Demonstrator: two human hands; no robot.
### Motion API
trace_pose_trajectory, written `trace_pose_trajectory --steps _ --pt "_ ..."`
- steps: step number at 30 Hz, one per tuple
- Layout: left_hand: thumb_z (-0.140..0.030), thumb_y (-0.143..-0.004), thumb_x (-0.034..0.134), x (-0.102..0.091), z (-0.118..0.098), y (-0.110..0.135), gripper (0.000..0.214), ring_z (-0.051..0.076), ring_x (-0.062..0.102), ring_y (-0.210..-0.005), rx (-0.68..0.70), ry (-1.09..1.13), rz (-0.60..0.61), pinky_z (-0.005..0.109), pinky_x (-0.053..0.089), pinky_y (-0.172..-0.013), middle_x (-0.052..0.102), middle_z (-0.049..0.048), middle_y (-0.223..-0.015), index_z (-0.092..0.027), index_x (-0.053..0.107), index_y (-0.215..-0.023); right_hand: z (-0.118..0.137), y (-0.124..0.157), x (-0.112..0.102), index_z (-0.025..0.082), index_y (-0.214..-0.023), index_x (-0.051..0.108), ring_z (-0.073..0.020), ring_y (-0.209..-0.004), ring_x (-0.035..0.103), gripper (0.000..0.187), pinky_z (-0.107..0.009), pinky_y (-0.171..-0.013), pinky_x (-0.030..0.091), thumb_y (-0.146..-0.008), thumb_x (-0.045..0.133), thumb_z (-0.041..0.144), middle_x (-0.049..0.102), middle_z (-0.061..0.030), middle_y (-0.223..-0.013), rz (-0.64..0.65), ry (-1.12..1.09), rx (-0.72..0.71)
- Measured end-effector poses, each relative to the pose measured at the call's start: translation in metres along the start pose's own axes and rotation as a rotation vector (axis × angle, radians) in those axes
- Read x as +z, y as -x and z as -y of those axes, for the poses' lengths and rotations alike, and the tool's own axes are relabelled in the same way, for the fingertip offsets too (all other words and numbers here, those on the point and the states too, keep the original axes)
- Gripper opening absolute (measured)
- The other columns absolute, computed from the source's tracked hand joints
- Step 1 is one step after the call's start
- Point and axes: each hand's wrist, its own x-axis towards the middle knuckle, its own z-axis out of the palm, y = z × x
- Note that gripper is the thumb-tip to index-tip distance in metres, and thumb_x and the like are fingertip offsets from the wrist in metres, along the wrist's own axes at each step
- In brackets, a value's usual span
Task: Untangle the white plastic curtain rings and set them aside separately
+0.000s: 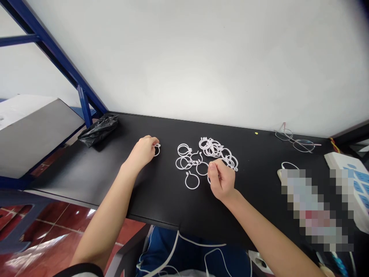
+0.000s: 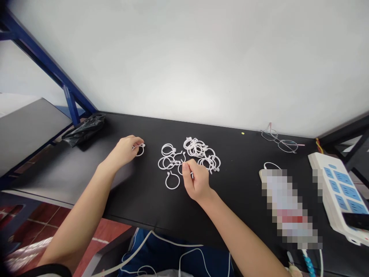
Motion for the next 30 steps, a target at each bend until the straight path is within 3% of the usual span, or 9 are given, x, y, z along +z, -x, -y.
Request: trace_pose_trajectory --steps 10,14,18,22,30 --pt "-0.01 -0.08 0.045 -0.005 -0.006 0.001 0.041 0.026 0.065 -0.093 -0.019 -0.091 0.041 0.038 0.052 -0.086 0.065 0.0121 -0.106 -0.011 0.066 -0.115 0.0 0.0 -0.001 0.021 -0.072 0.042 -0.0056 -0.042 0.035 0.025 -0.02 -0.044 0.028 -0.095 0.044 0.011 0.038 0.0074 -0.053 0.002 -0.003 -0.001" --pt "-0.011 -0.081 0.046 -0.007 -0.01 0.001 0.038 0.026 0.065 -0.096 -0.011 -0.045 -0.011 0.038 0.051 -0.088 0.066 0.0117 -0.107 -0.013 0.065 -0.113 0.001 0.0 -0.001 0.021 -0.072 0.042 -0.0062 -0.042 0.036 0.025 -0.021 -0.043 0.028 -0.095 0.044 0.012 0.039 0.0071 -0.053 0.0 0.0 -0.002" --pt "-0.014 -0.081 0.051 -0.012 -0.023 0.003 0.028 0.02 0.065 -0.096 0.176 0.233 -0.068 0.034 0.052 -0.088 0.067 0.0073 -0.104 -0.016 0.065 -0.105 0.002 -0.001 -0.001 0.021 -0.072 0.043 -0.0067 -0.042 0.036 0.025 -0.022 -0.043 0.029 -0.096 0.043 0.015 0.04 0.0066 -0.052 0.004 0.005 0.0" --pt "-0.019 -0.084 0.054 -0.007 -0.039 0.008 0.024 0.018 0.064 -0.093 0.397 0.409 0.076 0.033 0.053 -0.086 0.066 0.0063 -0.102 -0.018 0.065 -0.105 0.003 -0.002 -0.001 0.021 -0.07 0.044 -0.0071 -0.041 0.036 0.027 -0.023 -0.042 0.029 -0.097 0.042 0.017 0.04 0.0063 -0.052 0.002 0.017 0.001" --pt "-0.013 -0.085 0.052 0.013 -0.051 0.013 0.024 0.018 0.063 -0.093 0.453 0.441 0.155 0.032 0.052 -0.085 0.062 0.0069 -0.103 -0.018 0.064 -0.106 0.002 -0.001 -0.001 0.021 -0.071 0.044 -0.0067 -0.041 0.037 0.026 -0.022 -0.043 0.029 -0.096 0.044 0.016 0.041 0.0067 -0.053 0.013 0.0 0.003"
